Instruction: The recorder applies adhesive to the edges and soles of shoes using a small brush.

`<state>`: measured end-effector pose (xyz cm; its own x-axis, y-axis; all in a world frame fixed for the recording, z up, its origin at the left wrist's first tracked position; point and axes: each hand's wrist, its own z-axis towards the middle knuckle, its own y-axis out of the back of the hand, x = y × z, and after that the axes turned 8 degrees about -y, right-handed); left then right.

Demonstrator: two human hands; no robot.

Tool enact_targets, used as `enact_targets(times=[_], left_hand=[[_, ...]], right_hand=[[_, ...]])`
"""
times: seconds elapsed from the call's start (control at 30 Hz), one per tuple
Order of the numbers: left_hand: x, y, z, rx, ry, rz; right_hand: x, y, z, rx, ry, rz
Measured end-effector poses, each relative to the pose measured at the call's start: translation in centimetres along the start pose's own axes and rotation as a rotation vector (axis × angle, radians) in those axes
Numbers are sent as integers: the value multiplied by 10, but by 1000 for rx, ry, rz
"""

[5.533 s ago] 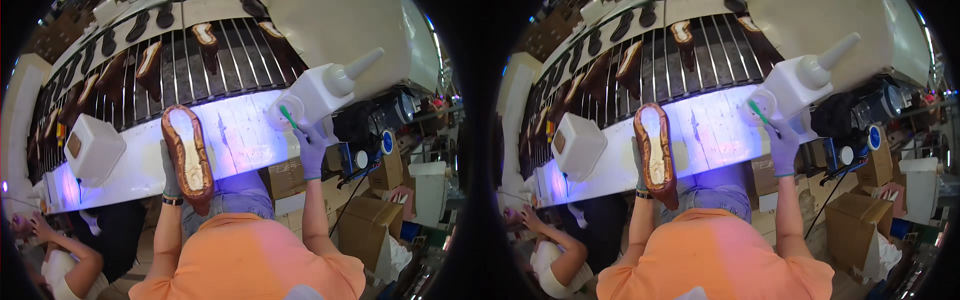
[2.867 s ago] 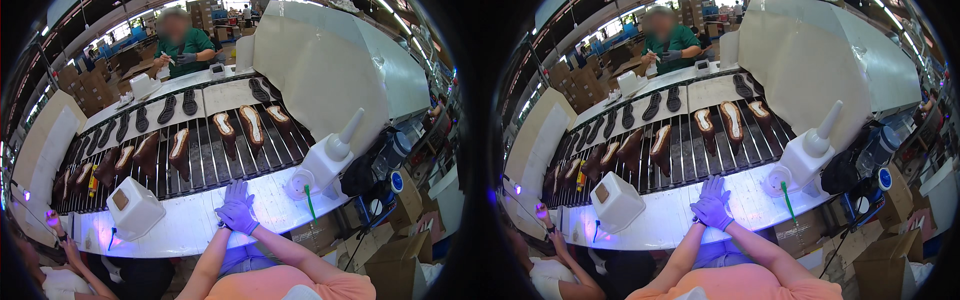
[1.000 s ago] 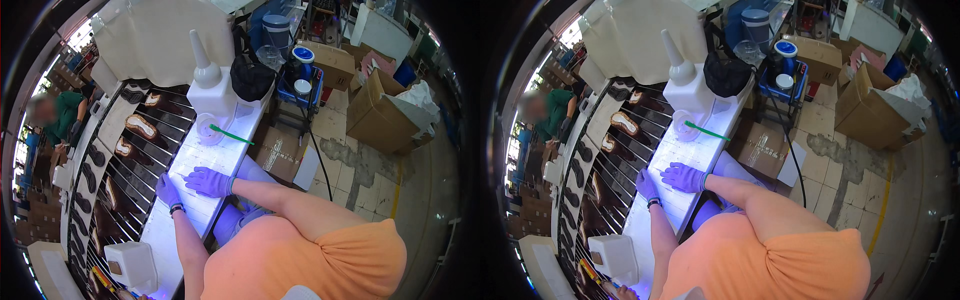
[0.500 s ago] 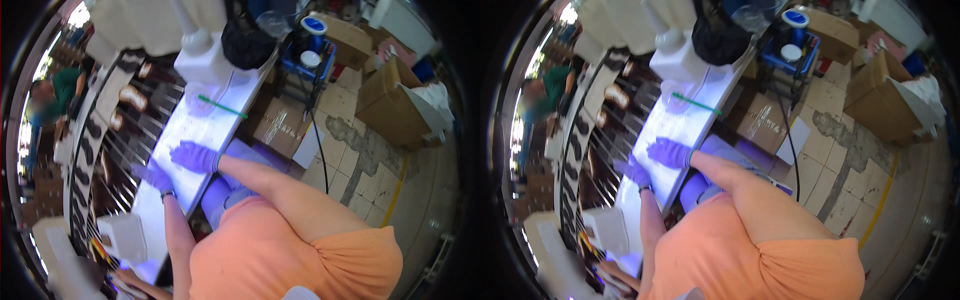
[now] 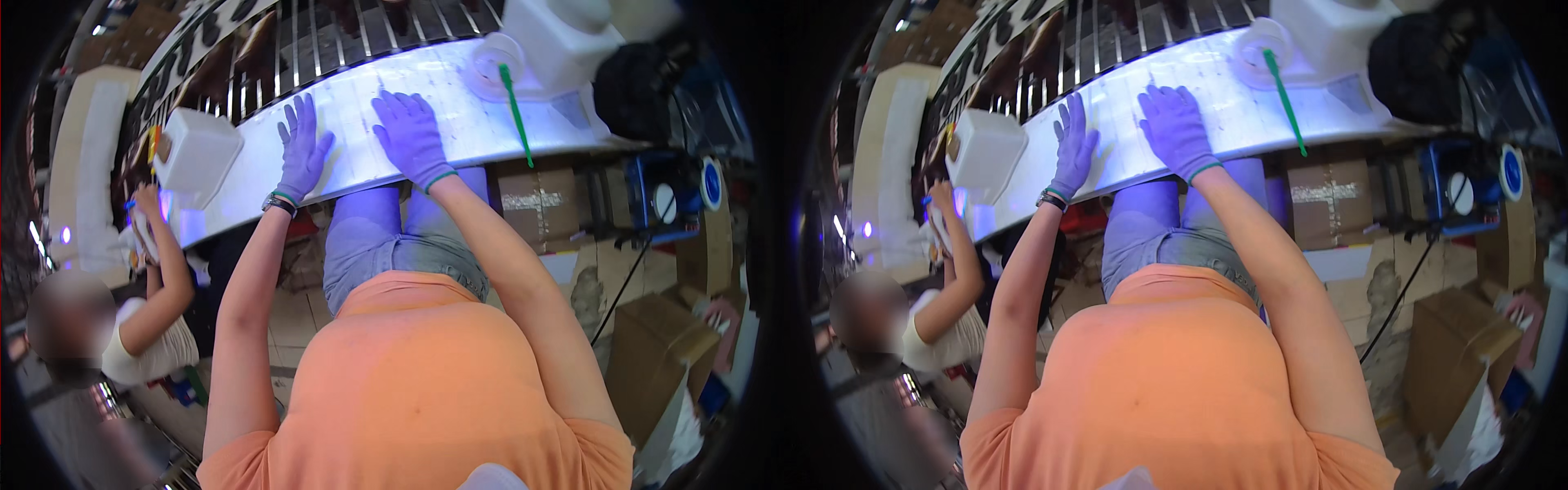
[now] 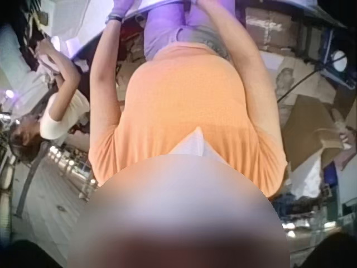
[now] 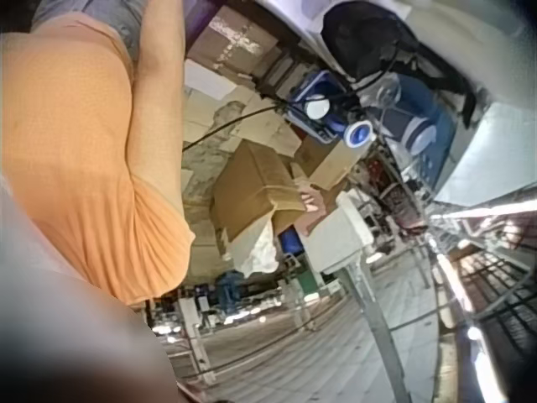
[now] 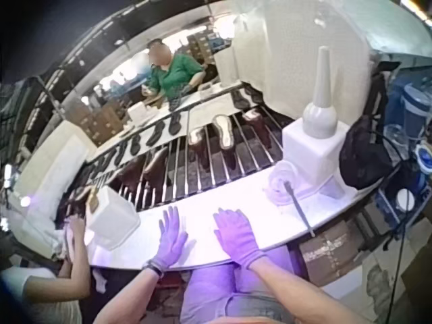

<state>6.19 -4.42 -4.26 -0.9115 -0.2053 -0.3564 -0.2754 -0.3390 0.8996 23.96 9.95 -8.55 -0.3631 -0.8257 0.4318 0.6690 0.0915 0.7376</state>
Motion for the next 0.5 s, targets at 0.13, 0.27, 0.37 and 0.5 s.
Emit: enact_targets(times=[0.13, 0.27, 0.37, 0.5], left_hand=[[-9, 40, -1, -391, 542, -1400], [-24, 59, -10, -652, 474, -1772], [-13, 52, -18, -696, 511, -1721], [30, 28, -36, -513, 559, -826]], right_hand=[[-1, 2, 3, -41, -5, 60], [-2, 5, 3, -53, -24, 145], [-3, 9, 3, -29, -1, 169], [-5, 11, 2, -8, 66, 202]])
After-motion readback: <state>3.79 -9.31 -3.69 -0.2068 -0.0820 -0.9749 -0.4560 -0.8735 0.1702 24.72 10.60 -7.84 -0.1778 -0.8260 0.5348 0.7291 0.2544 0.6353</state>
